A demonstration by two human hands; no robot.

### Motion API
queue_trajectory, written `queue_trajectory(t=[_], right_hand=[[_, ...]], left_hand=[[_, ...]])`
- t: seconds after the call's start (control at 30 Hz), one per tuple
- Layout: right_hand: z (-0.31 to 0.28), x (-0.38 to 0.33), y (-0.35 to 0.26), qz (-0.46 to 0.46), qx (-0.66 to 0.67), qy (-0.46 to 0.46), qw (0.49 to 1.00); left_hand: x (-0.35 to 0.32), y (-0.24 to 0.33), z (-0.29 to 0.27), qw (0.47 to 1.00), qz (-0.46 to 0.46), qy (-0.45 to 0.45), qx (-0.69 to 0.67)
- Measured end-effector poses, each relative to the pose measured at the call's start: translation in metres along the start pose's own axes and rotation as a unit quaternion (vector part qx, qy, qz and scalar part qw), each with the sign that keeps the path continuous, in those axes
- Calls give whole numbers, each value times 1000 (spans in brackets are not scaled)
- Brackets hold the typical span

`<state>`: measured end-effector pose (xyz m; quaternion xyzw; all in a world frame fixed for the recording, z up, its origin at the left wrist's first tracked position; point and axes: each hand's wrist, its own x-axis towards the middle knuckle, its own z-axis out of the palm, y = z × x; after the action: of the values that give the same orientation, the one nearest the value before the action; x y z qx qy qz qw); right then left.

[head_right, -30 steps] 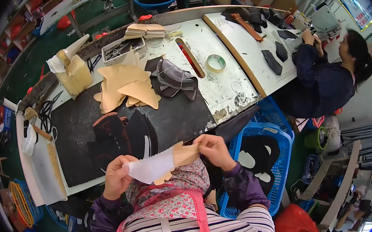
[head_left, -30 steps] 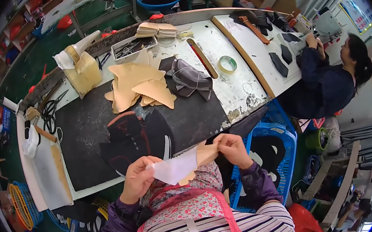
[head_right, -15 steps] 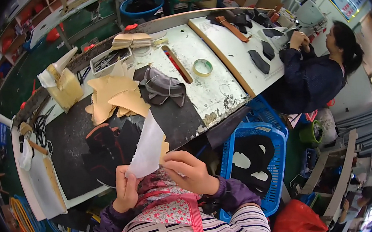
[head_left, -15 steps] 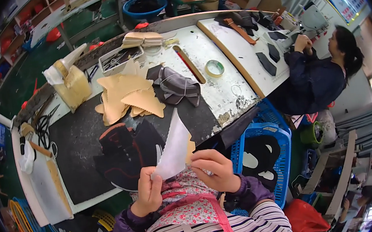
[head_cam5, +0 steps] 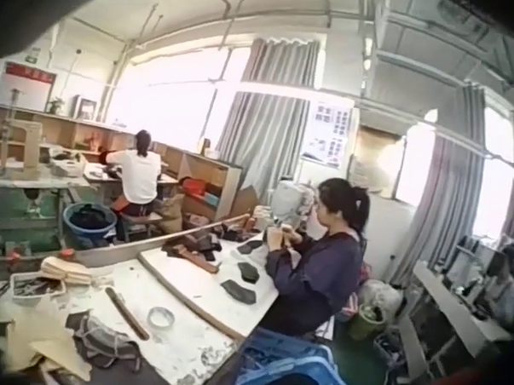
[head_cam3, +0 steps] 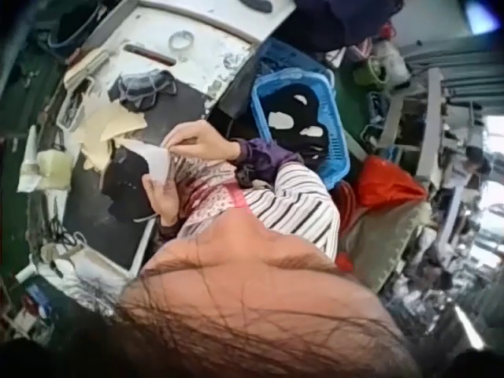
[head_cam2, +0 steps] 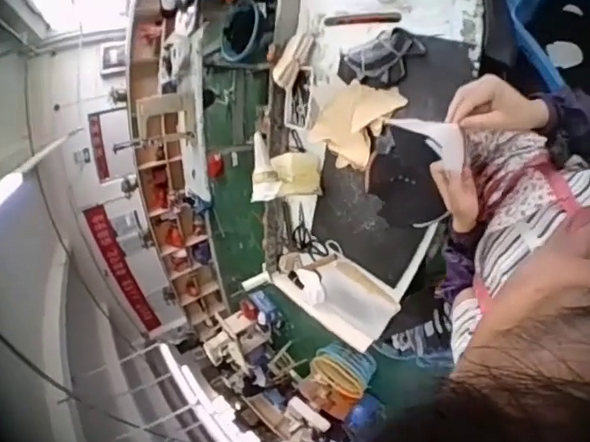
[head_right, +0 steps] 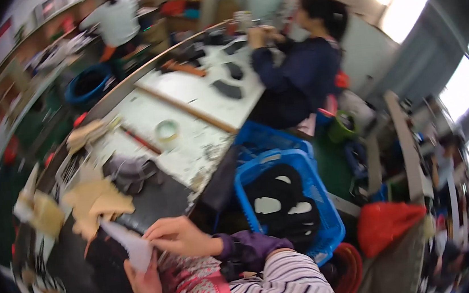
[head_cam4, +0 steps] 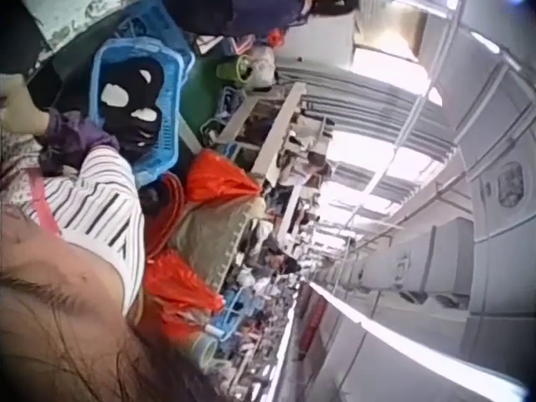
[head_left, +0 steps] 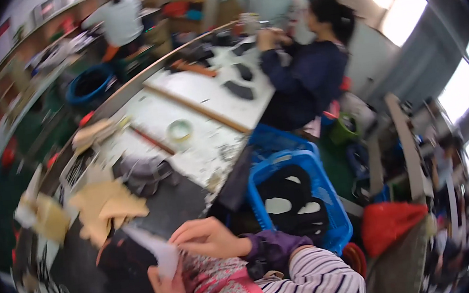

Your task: The person picks up a white lining piece and a black shoe upper, aligns them, and presses them together by hand. They repeat this process for several shoe uppers before picking up a glue applicator to apply adhesive to the components.

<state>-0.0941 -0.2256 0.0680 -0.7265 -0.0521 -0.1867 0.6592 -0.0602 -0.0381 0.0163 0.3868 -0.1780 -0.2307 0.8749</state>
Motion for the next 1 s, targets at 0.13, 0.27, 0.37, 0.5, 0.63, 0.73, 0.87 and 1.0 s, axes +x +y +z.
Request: queue_trajectory(t=[0.13,0.27,0.37,0.5,0.63,0.73,0.87,1.0], right_hand=[[15,-8,14,2,56,57,997],[13,-17,30,46,206,89,973],[-8,-19,68,109,86,137,981],[-74,-49,101,51,-411,-65,908],[-52,-39,53,-113,-441,-201,867],[-7,-15,8,-192,-276,-166,927],[35,7,4,-274,-165,-307,896],[63,37,2,-292,-71,-219,928]], left_hand=[[-5,6,-1,998,-51,21,13],[-22,-17,-79,978,-57,-3,201],[-15,-5,-64,977,-26,31,212],[-21,27,-37,987,25,80,135],[-31,37,-21,919,3,88,384],[-36,33,-12,938,10,20,347],[-24,63,1,895,125,-161,397],[-41,93,-7,937,119,61,324]])
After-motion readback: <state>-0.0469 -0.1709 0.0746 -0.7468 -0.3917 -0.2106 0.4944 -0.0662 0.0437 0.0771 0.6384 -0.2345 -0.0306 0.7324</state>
